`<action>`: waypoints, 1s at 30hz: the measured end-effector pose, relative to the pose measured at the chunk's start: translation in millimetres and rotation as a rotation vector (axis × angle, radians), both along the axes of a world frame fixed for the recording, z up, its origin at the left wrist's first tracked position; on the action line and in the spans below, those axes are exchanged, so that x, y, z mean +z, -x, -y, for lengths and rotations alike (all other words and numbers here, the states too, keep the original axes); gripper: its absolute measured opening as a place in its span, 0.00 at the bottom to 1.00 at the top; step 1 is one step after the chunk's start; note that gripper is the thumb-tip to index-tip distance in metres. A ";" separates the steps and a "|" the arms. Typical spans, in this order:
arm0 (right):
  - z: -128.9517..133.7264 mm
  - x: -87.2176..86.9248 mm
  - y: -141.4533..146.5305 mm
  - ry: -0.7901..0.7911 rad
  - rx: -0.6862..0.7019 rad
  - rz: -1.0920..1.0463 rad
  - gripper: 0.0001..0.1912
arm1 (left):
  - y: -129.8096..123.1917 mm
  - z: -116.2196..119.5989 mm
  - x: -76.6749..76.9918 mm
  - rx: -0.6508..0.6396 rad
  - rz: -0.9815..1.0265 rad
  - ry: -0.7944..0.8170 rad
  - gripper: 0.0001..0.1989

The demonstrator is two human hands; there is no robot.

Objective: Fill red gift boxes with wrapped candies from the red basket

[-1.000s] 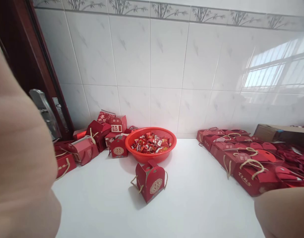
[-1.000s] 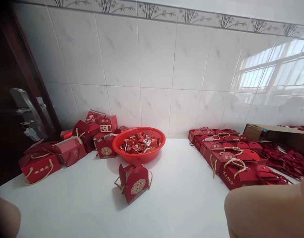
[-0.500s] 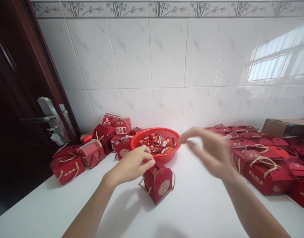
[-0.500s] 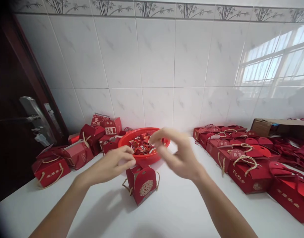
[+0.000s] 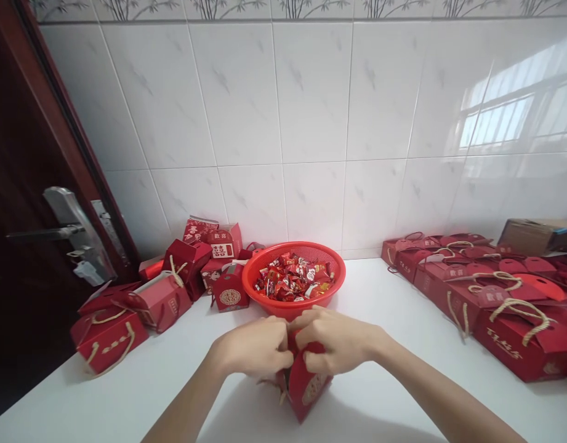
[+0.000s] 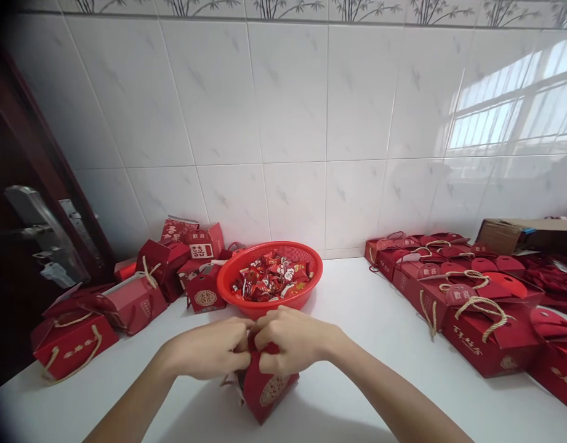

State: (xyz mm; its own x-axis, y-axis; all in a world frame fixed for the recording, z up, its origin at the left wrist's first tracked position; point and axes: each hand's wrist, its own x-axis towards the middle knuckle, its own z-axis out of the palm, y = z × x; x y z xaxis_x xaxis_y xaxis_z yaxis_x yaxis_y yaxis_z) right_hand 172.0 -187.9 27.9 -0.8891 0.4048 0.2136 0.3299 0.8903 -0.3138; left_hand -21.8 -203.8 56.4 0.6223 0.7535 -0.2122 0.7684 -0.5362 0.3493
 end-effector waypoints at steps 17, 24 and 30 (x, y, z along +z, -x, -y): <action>29.5 -10.3 -26.6 0.115 -0.271 -0.068 0.21 | 17.4 -10.6 1.2 -0.011 0.127 0.104 0.26; 46.8 -18.9 -29.8 0.274 -0.445 -0.186 0.24 | 17.8 -21.4 -4.0 -0.005 0.085 0.114 0.47; 38.6 -58.9 -38.0 0.700 -0.579 -0.648 0.23 | 21.9 -32.9 -14.8 0.009 0.153 0.175 0.54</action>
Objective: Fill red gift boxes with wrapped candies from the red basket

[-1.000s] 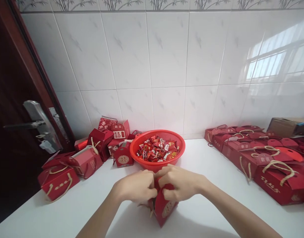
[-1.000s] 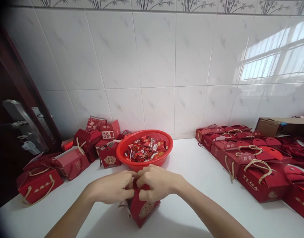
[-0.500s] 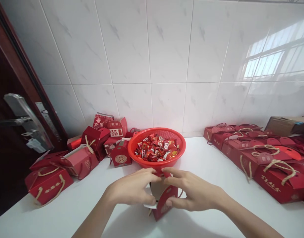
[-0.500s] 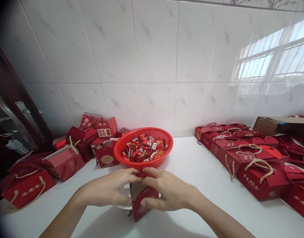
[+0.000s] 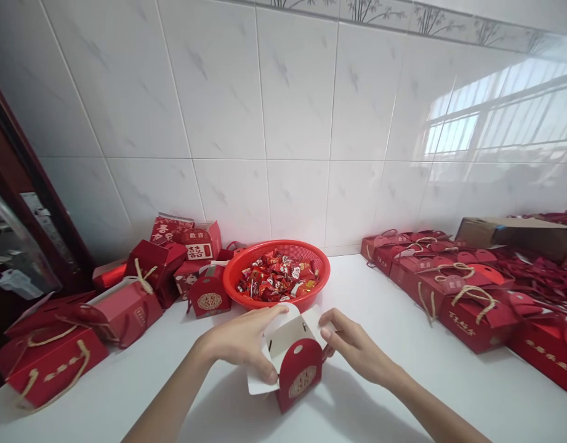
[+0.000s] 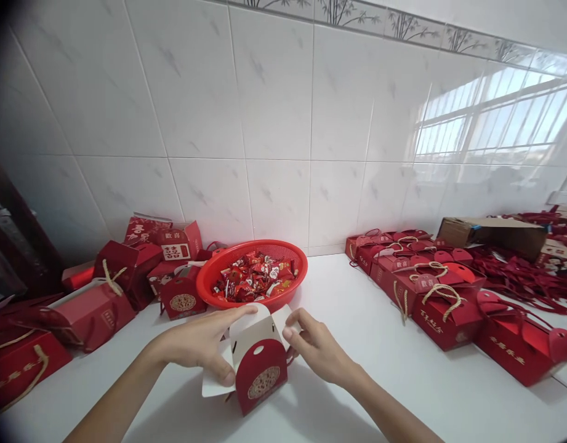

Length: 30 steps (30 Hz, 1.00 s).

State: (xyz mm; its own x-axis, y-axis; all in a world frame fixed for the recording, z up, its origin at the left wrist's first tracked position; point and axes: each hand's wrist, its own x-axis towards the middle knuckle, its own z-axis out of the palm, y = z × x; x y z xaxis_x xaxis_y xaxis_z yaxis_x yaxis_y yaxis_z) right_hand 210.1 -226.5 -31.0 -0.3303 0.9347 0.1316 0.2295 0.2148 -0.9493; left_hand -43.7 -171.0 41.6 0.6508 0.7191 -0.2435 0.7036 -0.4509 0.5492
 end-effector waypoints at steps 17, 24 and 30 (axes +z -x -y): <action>-1.5 -20.2 -15.0 0.267 0.117 -0.216 0.30 | -0.4 -14.3 -10.6 -0.113 -0.028 0.206 0.47; -1.8 -21.6 -23.3 0.233 0.172 -0.130 0.33 | 0.8 -15.3 -11.6 -0.177 0.041 0.277 0.47; -5.9 -30.9 -18.1 -0.019 0.003 0.063 0.25 | 0.5 -18.0 -9.9 -0.131 0.045 0.296 0.46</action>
State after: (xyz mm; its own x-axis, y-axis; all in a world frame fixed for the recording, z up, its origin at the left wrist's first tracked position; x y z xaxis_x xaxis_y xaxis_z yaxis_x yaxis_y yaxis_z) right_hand 228.2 -220.6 -61.9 -0.3416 0.9310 0.1286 0.2876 0.2338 -0.9288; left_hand -44.2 -153.0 31.7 0.7482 0.5307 -0.3981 0.6221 -0.3526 0.6990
